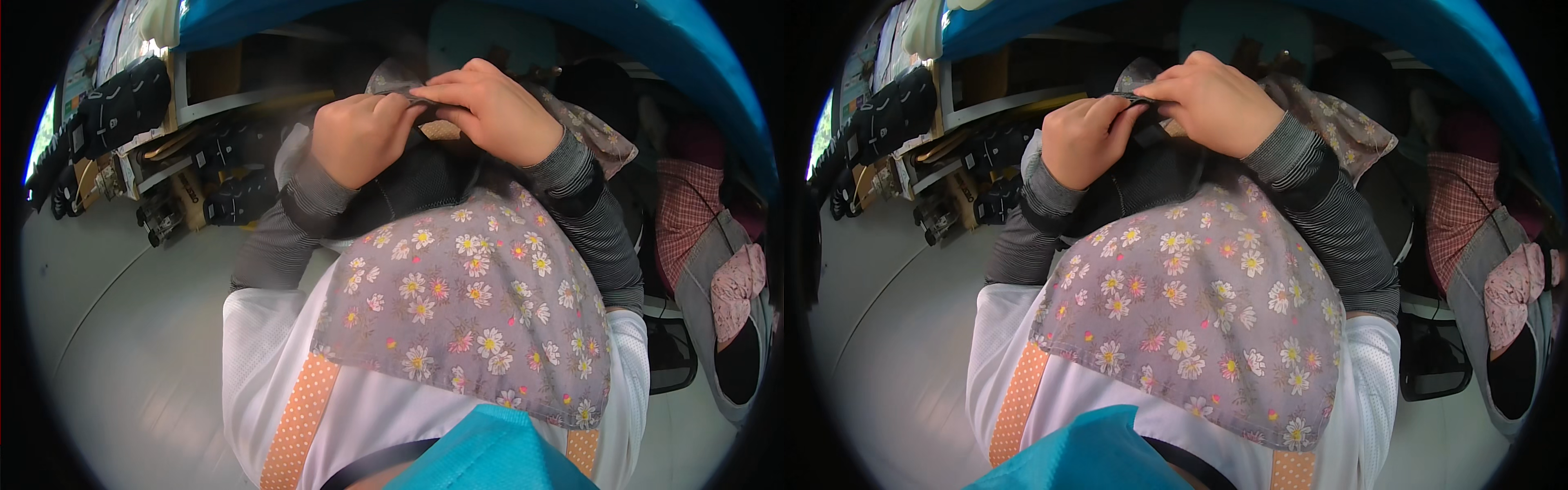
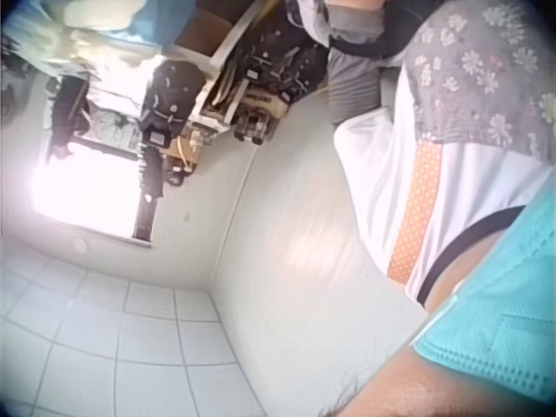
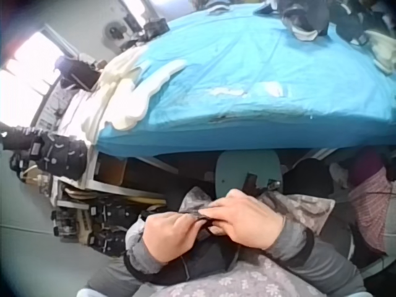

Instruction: The person is manually assembling or inspecting shoe components, specifically fitting a foam lining into the heel area of a black shoe upper.

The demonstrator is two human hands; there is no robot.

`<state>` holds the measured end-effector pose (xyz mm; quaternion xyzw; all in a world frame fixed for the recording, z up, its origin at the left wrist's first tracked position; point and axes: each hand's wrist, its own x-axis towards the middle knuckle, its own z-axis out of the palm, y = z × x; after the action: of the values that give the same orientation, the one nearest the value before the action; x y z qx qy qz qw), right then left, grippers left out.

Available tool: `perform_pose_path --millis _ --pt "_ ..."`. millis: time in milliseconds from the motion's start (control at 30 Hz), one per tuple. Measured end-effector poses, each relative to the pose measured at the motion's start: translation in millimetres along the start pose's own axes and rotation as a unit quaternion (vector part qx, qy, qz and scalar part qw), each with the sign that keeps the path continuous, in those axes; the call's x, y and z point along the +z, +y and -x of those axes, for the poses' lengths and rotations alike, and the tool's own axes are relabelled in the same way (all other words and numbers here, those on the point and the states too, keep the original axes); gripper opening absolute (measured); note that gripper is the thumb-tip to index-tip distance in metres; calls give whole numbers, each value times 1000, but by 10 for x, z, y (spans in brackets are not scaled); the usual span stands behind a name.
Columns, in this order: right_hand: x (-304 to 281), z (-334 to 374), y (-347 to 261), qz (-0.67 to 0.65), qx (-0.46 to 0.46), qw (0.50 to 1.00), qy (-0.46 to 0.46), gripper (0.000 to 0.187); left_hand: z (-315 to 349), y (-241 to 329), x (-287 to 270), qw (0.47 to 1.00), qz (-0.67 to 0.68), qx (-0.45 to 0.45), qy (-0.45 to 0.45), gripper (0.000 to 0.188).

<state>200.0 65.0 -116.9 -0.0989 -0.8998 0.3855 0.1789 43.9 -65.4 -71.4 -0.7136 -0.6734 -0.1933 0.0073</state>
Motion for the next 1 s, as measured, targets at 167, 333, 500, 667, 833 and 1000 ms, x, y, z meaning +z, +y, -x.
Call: perform_pose_path --millis 167,333,500,667,833,1000 --pt "-17 3 6 -148 16 988 -40 25 63 34 -28 999 20 -50 -8 22" --pt "-38 -164 -175 -14 80 991 -107 23 27 55 -43 998 -1 -64 3 25" --pt "24 -114 -85 -49 62 994 -80 33 52 102 -87 995 3 -88 -36 24" --pt "-36 -100 -70 -60 68 991 -102 33 57 89 -96 997 -2 -48 -63 18" --pt "-62 -93 -39 -82 38 992 -93 24 38 44 -61 1000 11 -19 -5 17" --pt "-129 -195 -93 -33 50 989 -134 23 78 68 -66 999 21 -40 -1 23"
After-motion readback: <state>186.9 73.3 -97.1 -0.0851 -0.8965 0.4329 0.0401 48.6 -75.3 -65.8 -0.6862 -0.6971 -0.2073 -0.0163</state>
